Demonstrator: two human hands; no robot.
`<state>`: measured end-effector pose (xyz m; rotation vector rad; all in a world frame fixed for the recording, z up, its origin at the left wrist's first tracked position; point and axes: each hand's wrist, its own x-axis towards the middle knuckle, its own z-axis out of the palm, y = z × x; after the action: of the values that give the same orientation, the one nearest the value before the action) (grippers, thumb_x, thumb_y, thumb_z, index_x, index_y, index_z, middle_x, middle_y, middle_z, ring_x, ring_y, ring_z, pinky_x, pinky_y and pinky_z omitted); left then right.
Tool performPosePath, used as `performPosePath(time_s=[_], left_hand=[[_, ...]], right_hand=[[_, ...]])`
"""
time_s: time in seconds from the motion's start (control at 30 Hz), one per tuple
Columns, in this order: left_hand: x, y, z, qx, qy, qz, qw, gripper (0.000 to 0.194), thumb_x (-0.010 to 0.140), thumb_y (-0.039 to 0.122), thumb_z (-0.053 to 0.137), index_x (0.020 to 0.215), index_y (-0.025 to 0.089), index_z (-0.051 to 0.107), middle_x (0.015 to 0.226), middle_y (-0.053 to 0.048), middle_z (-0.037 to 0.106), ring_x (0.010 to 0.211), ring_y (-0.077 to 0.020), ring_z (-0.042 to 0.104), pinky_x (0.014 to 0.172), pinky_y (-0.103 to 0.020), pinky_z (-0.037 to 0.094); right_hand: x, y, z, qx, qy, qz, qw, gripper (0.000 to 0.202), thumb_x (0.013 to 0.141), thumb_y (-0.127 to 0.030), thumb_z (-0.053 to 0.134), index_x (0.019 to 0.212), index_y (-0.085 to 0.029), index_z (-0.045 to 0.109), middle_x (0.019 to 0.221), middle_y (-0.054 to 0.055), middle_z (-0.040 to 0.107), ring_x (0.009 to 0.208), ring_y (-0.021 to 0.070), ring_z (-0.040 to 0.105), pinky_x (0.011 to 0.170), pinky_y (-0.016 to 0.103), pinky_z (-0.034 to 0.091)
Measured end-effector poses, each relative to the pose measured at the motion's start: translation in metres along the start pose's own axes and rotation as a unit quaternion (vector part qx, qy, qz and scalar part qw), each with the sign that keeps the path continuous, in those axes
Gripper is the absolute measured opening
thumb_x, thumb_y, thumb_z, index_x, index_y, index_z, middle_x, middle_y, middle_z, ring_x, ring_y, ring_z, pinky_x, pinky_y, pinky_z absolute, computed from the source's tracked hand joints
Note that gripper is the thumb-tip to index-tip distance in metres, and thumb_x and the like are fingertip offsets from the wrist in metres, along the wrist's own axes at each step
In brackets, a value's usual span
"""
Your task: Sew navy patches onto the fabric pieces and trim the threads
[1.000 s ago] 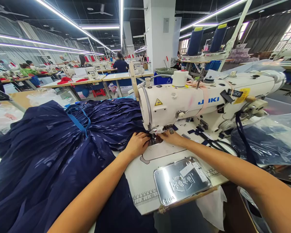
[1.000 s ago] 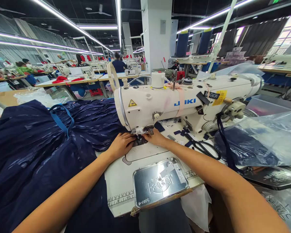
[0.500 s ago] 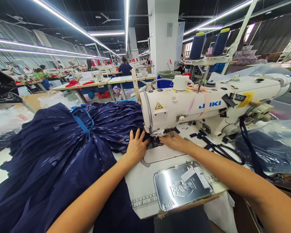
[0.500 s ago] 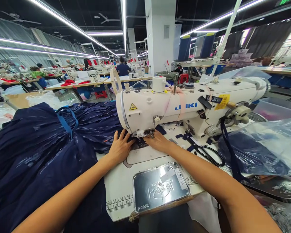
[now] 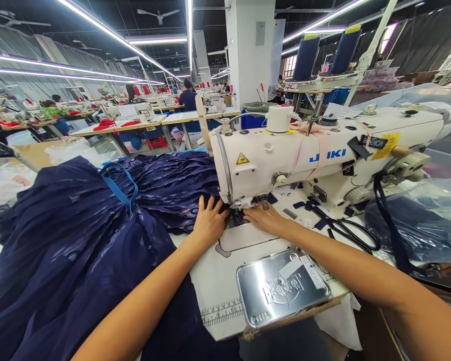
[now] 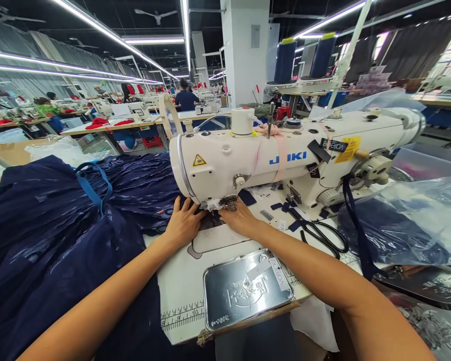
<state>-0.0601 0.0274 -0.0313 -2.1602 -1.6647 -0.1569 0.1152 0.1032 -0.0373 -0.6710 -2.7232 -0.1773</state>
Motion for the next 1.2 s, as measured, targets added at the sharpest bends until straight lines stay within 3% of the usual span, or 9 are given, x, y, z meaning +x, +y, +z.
performPosePath(time_s=[0.57, 0.9, 1.0, 1.07, 1.2], left_hand=[[0.009, -0.003, 0.009, -0.022, 0.021, -0.003, 1.0, 0.034, 0.076, 0.014, 0.048, 0.104, 0.025, 0.065, 0.112, -0.012, 0.058, 0.112, -0.035, 0.043, 0.095, -0.068, 0.022], [0.016, -0.003, 0.014, -0.023, 0.002, -0.009, 1.0, 0.031, 0.079, 0.015, 0.045, 0.102, 0.022, 0.065, 0.113, -0.012, 0.058, 0.112, -0.0355, 0.043, 0.095, -0.07, 0.019], [0.009, 0.003, 0.002, -0.037, -0.024, -0.022, 0.999, 0.029, 0.078, 0.019, 0.05, 0.102, 0.022, 0.065, 0.117, -0.011, 0.056, 0.115, -0.0355, 0.041, 0.097, -0.067, 0.019], [-0.003, 0.003, -0.015, -0.061, -0.041, -0.016, 0.997, 0.028, 0.077, 0.023, 0.053, 0.103, 0.023, 0.064, 0.121, -0.01, 0.054, 0.119, -0.0344, 0.039, 0.097, -0.063, 0.024], [-0.057, -0.019, -0.062, -0.092, -0.024, -0.006, 0.995, 0.026, 0.082, 0.02, 0.046, 0.103, 0.02, 0.062, 0.115, -0.008, 0.059, 0.105, -0.0209, 0.053, 0.089, -0.039, 0.041]], right_hand=[[0.001, -0.013, -0.003, -0.057, -0.08, 0.066, 0.993, 0.023, 0.089, -0.019, 0.042, 0.093, -0.015, 0.065, 0.074, 0.008, 0.067, 0.081, 0.0217, 0.058, 0.069, 0.028, 0.035], [-0.001, -0.007, 0.017, -0.059, -0.03, 0.05, 0.997, 0.027, 0.09, -0.02, 0.039, 0.094, -0.014, 0.065, 0.079, 0.01, 0.068, 0.077, 0.0202, 0.06, 0.069, 0.029, 0.037], [-0.004, -0.003, 0.017, -0.057, -0.023, 0.037, 0.997, 0.026, 0.088, -0.017, 0.04, 0.092, -0.014, 0.065, 0.082, 0.01, 0.068, 0.075, 0.0208, 0.061, 0.069, 0.03, 0.04], [-0.01, 0.001, 0.013, -0.055, -0.012, 0.011, 0.998, 0.025, 0.085, -0.013, 0.041, 0.091, -0.014, 0.065, 0.084, 0.01, 0.068, 0.076, 0.0221, 0.061, 0.068, 0.031, 0.043], [-0.029, -0.007, -0.001, 0.001, 0.047, -0.063, 0.997, 0.024, 0.082, -0.013, 0.042, 0.089, -0.013, 0.065, 0.096, 0.014, 0.064, 0.088, 0.0259, 0.059, 0.074, 0.038, 0.047]])
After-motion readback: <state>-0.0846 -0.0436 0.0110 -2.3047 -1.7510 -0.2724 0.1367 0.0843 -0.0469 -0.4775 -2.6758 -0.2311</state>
